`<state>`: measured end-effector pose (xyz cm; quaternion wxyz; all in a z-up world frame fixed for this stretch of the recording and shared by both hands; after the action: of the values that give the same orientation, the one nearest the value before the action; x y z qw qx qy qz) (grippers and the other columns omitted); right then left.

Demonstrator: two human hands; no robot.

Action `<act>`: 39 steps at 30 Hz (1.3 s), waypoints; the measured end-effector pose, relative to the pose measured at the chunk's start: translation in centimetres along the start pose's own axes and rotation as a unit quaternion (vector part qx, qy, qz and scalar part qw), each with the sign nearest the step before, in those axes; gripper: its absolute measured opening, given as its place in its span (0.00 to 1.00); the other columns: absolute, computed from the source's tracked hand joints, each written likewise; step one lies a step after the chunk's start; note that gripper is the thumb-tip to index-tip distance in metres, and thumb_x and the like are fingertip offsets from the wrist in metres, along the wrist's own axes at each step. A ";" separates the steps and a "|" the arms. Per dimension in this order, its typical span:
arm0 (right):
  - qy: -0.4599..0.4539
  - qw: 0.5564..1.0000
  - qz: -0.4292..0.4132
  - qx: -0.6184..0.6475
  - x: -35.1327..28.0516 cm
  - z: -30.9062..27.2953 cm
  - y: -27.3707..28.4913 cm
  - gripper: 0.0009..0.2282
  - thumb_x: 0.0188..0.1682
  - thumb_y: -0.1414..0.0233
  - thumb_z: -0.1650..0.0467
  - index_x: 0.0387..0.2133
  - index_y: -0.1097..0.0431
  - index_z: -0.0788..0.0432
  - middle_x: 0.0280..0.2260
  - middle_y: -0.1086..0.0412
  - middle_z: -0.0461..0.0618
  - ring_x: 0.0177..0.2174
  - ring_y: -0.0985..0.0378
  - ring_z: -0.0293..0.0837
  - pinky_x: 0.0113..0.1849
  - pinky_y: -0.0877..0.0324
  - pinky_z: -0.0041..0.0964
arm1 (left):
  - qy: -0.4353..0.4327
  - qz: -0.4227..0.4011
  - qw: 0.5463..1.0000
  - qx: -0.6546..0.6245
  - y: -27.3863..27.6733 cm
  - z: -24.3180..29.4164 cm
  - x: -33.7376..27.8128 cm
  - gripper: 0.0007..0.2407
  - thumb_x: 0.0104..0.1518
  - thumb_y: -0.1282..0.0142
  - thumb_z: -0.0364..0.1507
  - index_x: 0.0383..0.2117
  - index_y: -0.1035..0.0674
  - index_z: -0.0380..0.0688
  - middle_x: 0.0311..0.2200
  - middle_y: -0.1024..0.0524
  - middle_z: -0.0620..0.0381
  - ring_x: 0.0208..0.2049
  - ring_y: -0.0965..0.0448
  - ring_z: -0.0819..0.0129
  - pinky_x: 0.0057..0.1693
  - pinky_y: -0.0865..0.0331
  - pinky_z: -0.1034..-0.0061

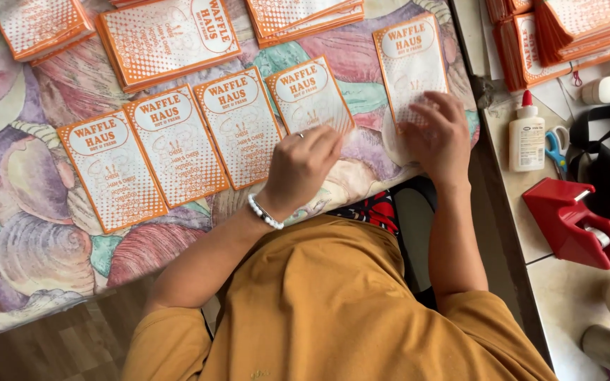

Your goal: Applying glue to paper bag templates and folding them to assemble finished bags.

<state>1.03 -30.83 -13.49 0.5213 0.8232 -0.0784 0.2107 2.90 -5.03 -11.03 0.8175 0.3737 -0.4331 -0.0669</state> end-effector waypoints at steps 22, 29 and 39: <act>-0.034 0.960 0.195 0.200 1.6 -5.1 0.3 0.15 0.50 0.43 0.88 0.49 0.26 0.70 0.42 0.24 0.63 0.37 0.19 0.54 0.33 0.23 0.39 | 0.128 0.112 0.984 -0.053 4.6 -0.6 0.0 0.12 0.64 0.47 0.27 0.53 0.21 0.46 0.69 0.49 0.41 0.51 0.31 0.52 0.51 0.30 0.65; -0.020 0.973 0.146 0.178 1.0 -2.1 -0.6 0.14 0.51 0.44 0.87 0.50 0.27 0.72 0.48 0.28 0.65 0.45 0.22 0.60 0.39 0.23 0.43 | -0.034 -0.072 0.995 0.060 1.2 -1.3 -0.6 0.13 0.73 0.62 0.40 0.41 0.31 0.44 0.73 0.51 0.42 0.74 0.55 0.46 0.74 0.63 0.44; -0.004 0.981 0.180 0.073 0.9 -0.9 0.8 0.13 0.49 0.41 0.85 0.46 0.24 0.69 0.44 0.25 0.63 0.35 0.20 0.56 0.33 0.21 0.43 | -0.179 -0.189 0.965 0.018 -4.1 -5.6 0.0 0.17 0.72 0.65 0.42 0.53 0.24 0.52 0.47 0.21 0.53 0.51 0.21 0.54 0.69 0.51 0.42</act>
<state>1.30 -30.27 -12.14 0.4132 0.8323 -0.2117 0.3029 7.98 -4.85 -15.71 0.6924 0.4454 -0.4949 -0.2780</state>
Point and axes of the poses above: each hand's wrist, its own x-axis towards the middle knuckle, its own y-axis out of the back of the hand, z = x × y, the point moved 5 cm from there along x, towards the middle knuckle
